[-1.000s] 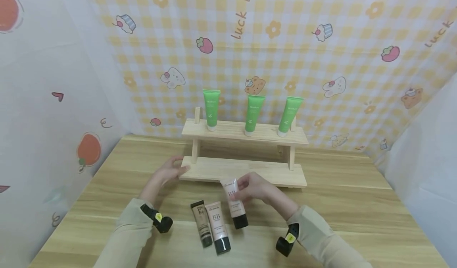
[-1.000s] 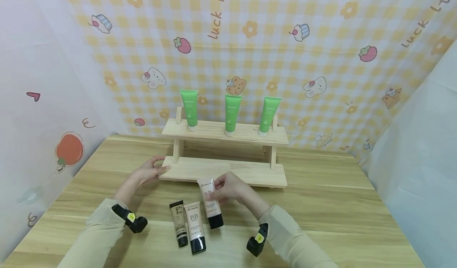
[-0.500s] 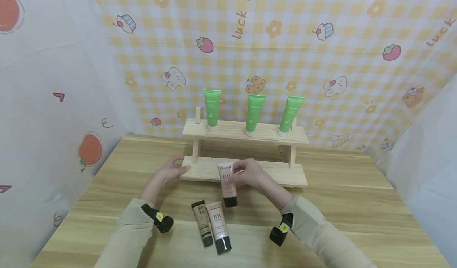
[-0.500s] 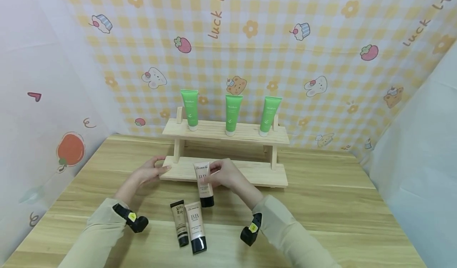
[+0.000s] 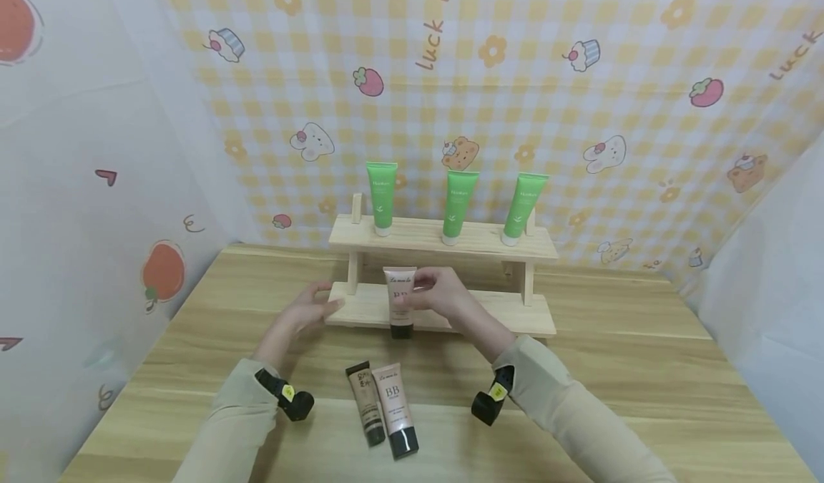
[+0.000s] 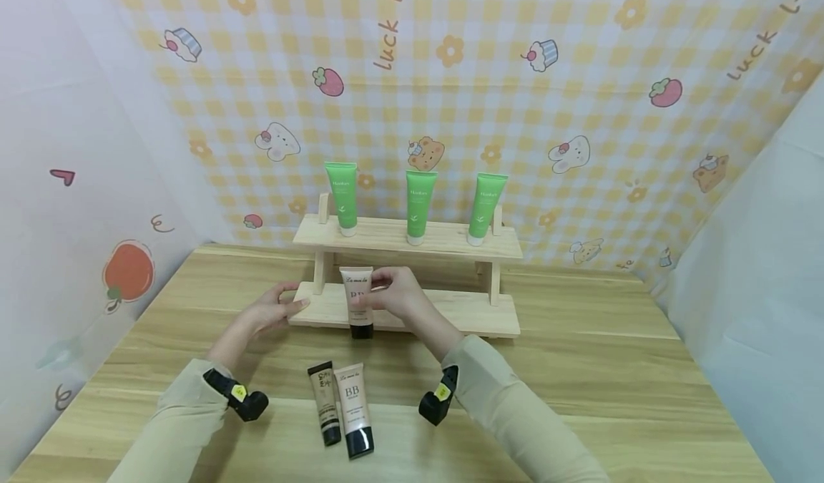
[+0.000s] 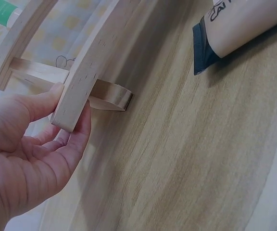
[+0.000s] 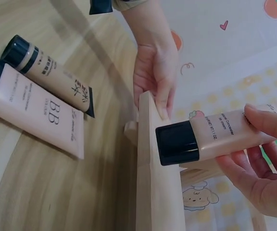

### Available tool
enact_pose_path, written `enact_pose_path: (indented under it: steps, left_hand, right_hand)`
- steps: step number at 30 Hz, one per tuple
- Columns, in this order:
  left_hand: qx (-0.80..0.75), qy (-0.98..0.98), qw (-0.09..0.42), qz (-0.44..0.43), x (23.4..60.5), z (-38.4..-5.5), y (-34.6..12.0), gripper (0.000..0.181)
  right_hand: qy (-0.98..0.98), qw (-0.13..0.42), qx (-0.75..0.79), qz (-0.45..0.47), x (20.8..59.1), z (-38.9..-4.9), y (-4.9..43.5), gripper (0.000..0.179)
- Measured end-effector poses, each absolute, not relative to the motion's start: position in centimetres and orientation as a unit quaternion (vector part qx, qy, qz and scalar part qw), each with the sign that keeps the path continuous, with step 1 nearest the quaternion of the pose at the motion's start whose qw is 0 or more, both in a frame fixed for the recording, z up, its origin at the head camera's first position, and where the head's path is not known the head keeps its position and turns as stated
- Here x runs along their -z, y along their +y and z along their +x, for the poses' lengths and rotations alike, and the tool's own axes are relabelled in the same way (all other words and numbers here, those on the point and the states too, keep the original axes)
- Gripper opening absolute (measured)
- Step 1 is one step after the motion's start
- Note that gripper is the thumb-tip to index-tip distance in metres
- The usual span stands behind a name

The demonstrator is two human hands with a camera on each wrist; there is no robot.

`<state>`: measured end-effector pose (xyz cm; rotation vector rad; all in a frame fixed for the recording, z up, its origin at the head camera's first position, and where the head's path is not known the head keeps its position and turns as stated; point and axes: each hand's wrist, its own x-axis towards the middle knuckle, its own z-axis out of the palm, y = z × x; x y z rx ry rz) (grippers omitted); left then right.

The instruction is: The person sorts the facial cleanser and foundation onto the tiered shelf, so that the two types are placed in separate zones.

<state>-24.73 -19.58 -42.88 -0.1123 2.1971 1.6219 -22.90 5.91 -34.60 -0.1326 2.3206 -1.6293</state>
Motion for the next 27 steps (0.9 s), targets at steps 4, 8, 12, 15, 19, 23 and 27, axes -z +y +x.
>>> enact_pose_path:
  steps: [4,8,12,15,19,23,27]
  left_hand:
    - [-0.584,0.786,0.2,-0.044,42.9,-24.7,-19.6,0.07]
    - [-0.591,0.781,0.196,-0.047,43.0,-24.7,-19.5,0.068]
    - [-0.581,0.788,0.196,-0.054,43.2,-24.7,-19.6,0.066]
    - [-0.569,0.797,0.197,-0.049,43.3,-24.7,-19.6,0.064]
    - [-0.56,0.803,0.197,-0.045,43.2,-24.8,-19.5,0.064]
    - [-0.556,0.806,0.197,-0.05,43.0,-24.6,-19.5,0.064]
    - [-0.55,0.81,0.198,-0.049,42.7,-24.4,-19.4,0.064]
  right_hand:
    - [0.809,0.143,0.568,-0.05,34.5,-23.1,5.5,0.03]
    - [0.798,0.13,0.587,-0.048,34.5,-23.4,5.1,0.034]
    - [0.794,0.118,0.596,-0.036,34.5,-23.8,4.8,0.032]
    - [0.793,0.115,0.597,-0.03,34.5,-24.0,4.5,0.032]
    - [0.793,0.108,0.598,-0.033,34.4,-24.4,4.1,0.035]
    - [0.792,0.102,0.601,-0.041,34.4,-24.7,3.7,0.038]
    - [0.79,0.099,0.604,-0.041,34.5,-25.0,3.3,0.039]
